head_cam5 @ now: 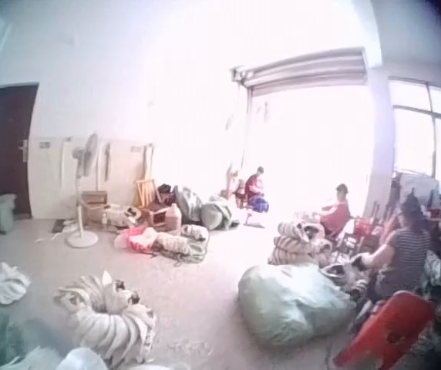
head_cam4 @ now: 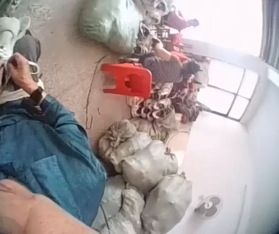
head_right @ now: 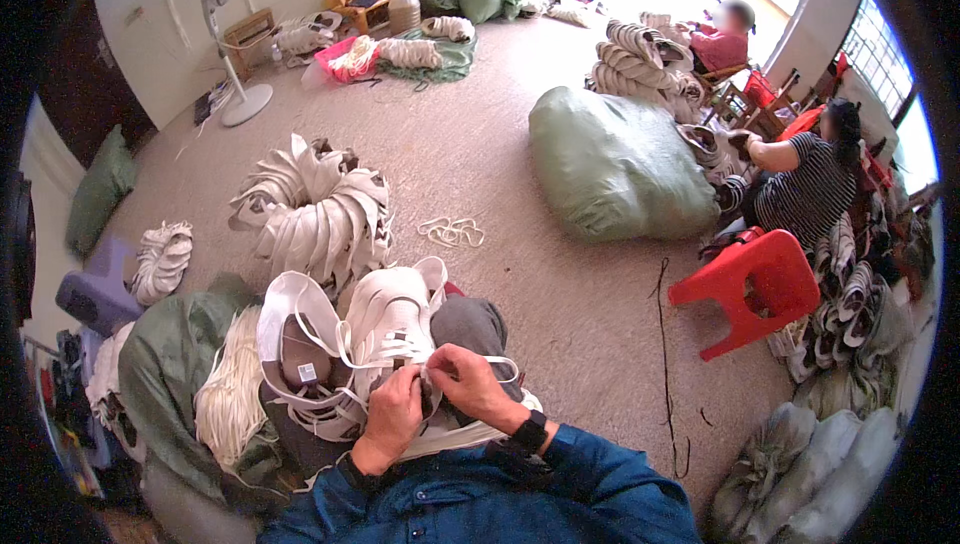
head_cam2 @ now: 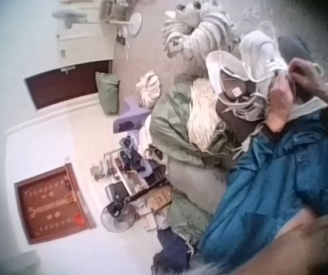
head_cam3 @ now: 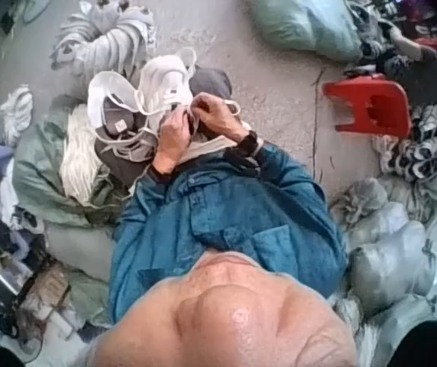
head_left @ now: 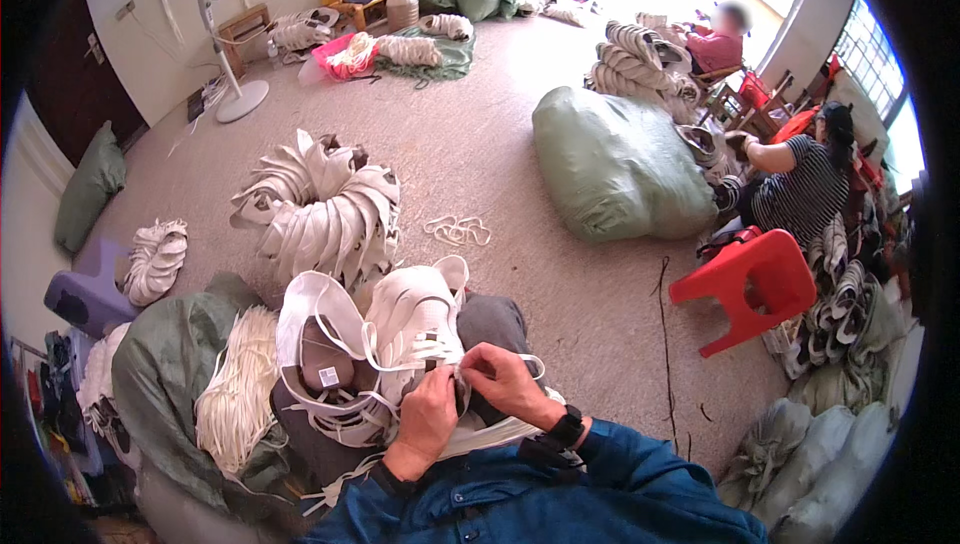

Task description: The recorder is lacing white sneakers while sitting in a large room with other workers.

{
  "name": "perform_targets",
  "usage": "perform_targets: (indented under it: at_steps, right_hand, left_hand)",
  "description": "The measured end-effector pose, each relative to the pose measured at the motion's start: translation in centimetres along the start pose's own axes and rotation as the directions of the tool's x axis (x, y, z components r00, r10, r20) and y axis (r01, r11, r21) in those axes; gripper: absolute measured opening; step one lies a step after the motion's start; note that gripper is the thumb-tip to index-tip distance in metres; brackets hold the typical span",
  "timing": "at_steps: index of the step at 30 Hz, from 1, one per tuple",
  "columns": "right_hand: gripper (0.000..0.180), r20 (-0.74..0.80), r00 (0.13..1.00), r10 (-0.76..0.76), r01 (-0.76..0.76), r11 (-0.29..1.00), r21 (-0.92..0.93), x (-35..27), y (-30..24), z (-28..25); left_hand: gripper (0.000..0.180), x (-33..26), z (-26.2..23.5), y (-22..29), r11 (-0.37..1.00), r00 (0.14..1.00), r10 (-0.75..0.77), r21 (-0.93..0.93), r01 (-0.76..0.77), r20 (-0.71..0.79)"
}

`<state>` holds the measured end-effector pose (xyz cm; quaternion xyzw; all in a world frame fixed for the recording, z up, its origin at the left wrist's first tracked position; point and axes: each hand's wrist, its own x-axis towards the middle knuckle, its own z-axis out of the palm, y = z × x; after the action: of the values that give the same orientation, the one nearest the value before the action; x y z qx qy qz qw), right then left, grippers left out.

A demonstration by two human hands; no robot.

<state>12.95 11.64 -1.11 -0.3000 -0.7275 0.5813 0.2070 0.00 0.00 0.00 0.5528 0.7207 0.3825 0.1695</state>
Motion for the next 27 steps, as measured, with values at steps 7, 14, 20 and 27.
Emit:
perform_targets:
  at_steps: [7, 14, 20, 27]
  right_hand:
    - [0.042, 0.141, 0.965, -0.223, 0.254, 0.93, -0.267, -2.0, -2.9, -0.6]
    - [0.037, 0.069, 0.927, -0.368, 0.367, 0.859, -0.358, -1.7, -2.0, 0.9]
    - [0.035, 0.112, 0.944, -0.311, 0.331, 0.892, -0.308, -0.5, -2.2, -0.6]
    - [0.015, -0.117, 0.927, -0.356, 0.291, 0.881, -0.374, 1.5, -1.3, -1.2]
  left_hand:
    - [0.017, 0.1, -0.1, 0.7, 0.998, 0.997, 0.048, 0.047, -0.045, -0.064]
    - [0.012, -0.5, -3.1, 0.5, 0.969, 0.975, -0.117, -0.194, 0.153, 0.188]
    - [0.007, -2.7, -15.8, 0.3, 0.424, 0.868, -0.276, -0.758, 0.496, 0.413]
    - [0.013, -3.9, -14.4, -0.5, 0.955, 0.933, -0.253, -0.088, 0.283, 0.256]
